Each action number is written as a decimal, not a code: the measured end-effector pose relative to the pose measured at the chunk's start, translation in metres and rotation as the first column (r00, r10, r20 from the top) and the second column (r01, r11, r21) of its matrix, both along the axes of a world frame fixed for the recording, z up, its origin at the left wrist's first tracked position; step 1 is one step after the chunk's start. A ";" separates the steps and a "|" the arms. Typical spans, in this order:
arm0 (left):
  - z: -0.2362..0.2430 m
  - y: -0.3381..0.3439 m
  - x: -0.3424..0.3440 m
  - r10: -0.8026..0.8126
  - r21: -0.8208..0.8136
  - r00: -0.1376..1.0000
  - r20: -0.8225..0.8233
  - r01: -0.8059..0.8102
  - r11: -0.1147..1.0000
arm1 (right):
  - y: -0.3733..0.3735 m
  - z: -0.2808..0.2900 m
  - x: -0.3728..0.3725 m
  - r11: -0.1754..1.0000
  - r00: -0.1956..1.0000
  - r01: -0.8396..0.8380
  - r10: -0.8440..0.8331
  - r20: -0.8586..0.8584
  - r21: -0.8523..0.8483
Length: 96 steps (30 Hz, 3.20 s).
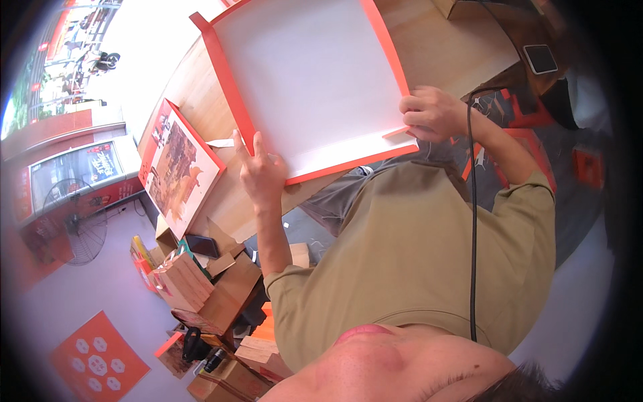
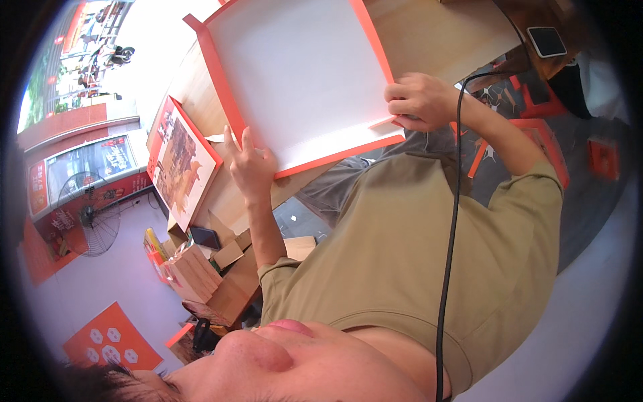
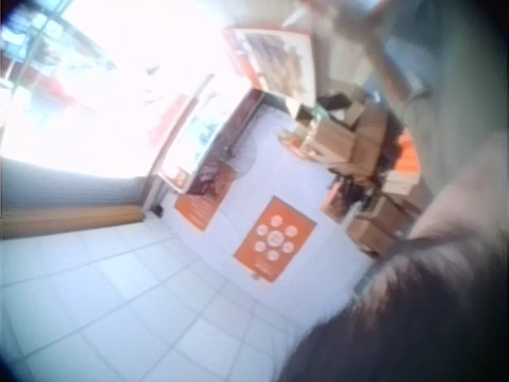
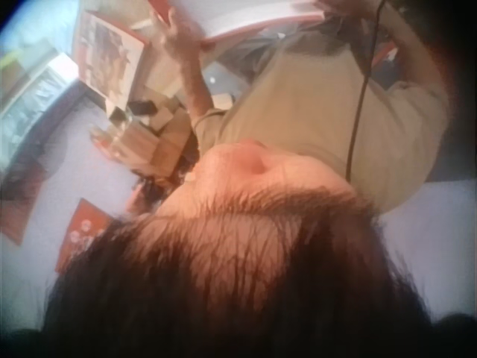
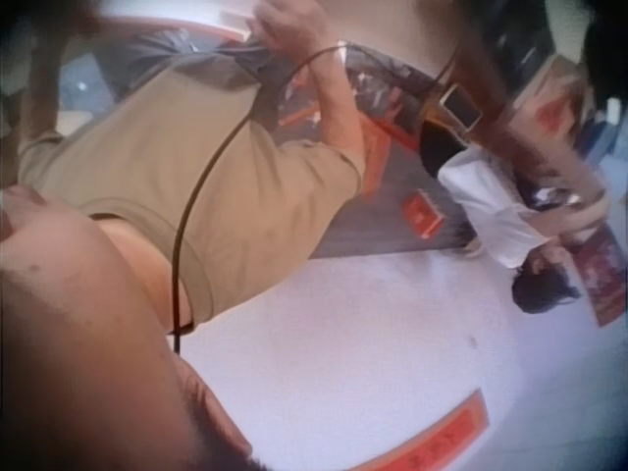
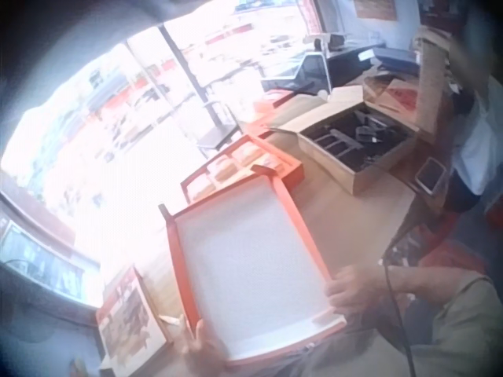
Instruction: The person places small square items into a red tray with six compartments. They handle the items one by one, placing them into the slots. Finally, they pick up a large red box lid and hold it over the tray.
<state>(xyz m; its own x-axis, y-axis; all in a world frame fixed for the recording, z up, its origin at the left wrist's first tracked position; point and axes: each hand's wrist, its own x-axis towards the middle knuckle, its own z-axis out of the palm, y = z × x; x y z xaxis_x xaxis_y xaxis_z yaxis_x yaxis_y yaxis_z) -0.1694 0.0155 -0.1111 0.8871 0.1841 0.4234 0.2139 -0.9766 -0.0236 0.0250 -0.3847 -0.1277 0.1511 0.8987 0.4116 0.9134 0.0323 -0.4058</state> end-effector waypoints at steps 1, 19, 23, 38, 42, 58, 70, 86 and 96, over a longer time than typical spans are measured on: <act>0.002 -0.001 0.001 -0.001 0.013 1.000 -0.005 0.001 1.000 | 0.000 -0.001 0.000 1.000 1.000 0.004 -0.004 0.000 0.000; 0.049 0.019 -0.035 -0.444 -0.103 0.784 -0.434 0.447 0.889 | -0.005 -0.008 0.005 0.994 0.995 -0.093 0.091 0.029 0.054; 0.041 0.016 -0.043 -0.436 -0.097 0.717 -0.544 0.463 0.881 | -0.002 -0.009 0.008 0.990 0.993 -0.119 0.119 0.015 0.071; 0.046 0.024 -0.036 -0.549 -0.273 0.703 -0.452 0.478 0.835 | -0.001 -0.005 0.007 0.995 0.995 -0.095 0.095 -0.019 -0.028; 0.034 0.030 -0.040 -0.553 -0.189 0.720 -0.421 0.526 0.829 | -0.002 -0.005 0.006 0.996 0.996 -0.086 0.085 -0.032 -0.037; 0.033 0.018 -0.040 -0.470 -0.232 0.799 -0.375 0.410 0.882 | -0.002 -0.006 0.004 0.998 0.999 -0.050 0.049 -0.017 -0.037; 0.060 0.002 -0.050 -0.323 -0.123 0.703 -0.634 0.321 0.939 | 0.001 -0.003 0.005 0.999 0.999 -0.031 0.031 -0.019 -0.034; 0.020 0.051 -0.065 -0.520 -0.627 0.851 -0.067 0.369 0.685 | 0.003 0.001 0.004 1.000 0.999 -0.015 0.015 -0.044 -0.012; -0.019 0.064 -0.083 -0.234 -0.754 0.956 0.180 0.286 0.591 | 0.004 0.004 0.004 1.000 0.999 -0.019 0.018 -0.043 -0.024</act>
<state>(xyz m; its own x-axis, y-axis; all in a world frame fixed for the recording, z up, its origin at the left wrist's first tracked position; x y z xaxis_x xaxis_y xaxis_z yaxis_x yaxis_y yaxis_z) -0.2525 0.0798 -0.1304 0.9300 0.2281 0.2881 -0.0769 -0.6459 0.7596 0.0286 -0.3806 -0.1234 0.1510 0.9113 0.3832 0.8947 0.0389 -0.4450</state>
